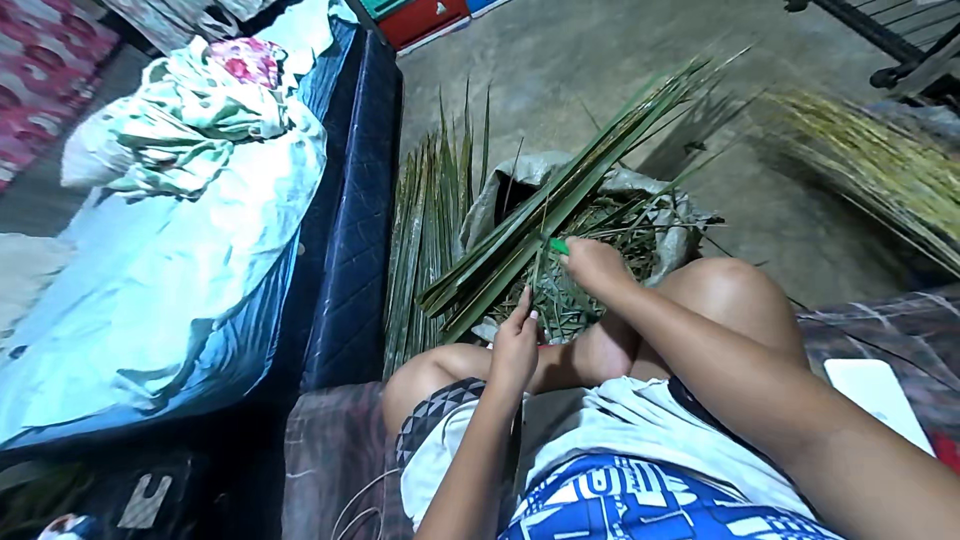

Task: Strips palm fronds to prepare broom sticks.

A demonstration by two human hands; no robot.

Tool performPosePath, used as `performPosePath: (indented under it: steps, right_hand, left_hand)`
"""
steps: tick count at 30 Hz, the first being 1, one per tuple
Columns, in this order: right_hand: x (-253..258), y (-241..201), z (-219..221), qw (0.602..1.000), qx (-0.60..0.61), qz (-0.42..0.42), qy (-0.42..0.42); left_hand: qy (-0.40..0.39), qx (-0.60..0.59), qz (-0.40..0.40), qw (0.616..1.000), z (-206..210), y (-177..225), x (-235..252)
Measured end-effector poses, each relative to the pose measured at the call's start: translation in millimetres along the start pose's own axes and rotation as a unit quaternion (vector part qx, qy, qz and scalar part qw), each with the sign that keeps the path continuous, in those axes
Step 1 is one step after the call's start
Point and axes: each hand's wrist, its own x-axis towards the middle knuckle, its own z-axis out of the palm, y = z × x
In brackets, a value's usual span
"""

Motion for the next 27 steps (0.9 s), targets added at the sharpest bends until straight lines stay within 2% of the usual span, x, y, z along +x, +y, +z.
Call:
performPosePath:
  steps: [3,7,9,13,17,19,21,25,27]
  right_hand:
    - [1.6,5.4,-4.7,1.0,0.005,-0.024,-0.009]
    - [-30.3,-5.9,4.5,0.981,0.024,-0.125,-0.146]
    - [-45.5,-12.4,10.8,0.973,0.018,-0.153,-0.172]
    - [-40.4,-16.4,5.1,0.984,-0.026,-0.131,-0.12]
    - [-4.3,-1.5,-3.6,0.999,0.009,-0.053,-0.01]
    - [3.1,2.0,-10.7,0.999,0.031,-0.028,0.019]
    - [-5.0,-0.3,-14.0,0.998,0.038,-0.04,0.007]
    - [-40.0,-12.9,-8.4,0.99,-0.003,-0.104,-0.097]
    - [-41.4,-14.0,-9.1,0.99,-0.022,-0.093,-0.101]
  left_hand:
    - [0.001,-0.019,-0.002,1.0,-2.7,-3.1,0.3]
    - [0.019,-0.109,-0.012,0.994,-11.5,-2.8,4.7]
    - [0.015,-0.175,-0.025,0.984,-15.9,-2.2,5.2]
    - [-0.022,-0.243,-0.054,0.968,-21.2,-0.8,3.2]
    - [-0.062,-0.288,-0.061,0.954,-19.4,1.5,-4.1]
    - [-0.072,-0.294,-0.062,0.951,-19.2,2.8,-6.1]
    - [-0.067,-0.292,-0.061,0.952,-20.0,3.1,-5.5]
    - [-0.037,-0.254,-0.041,0.966,-19.0,2.7,-3.1]
    - [-0.024,-0.207,-0.017,0.978,-14.5,2.0,-5.2]
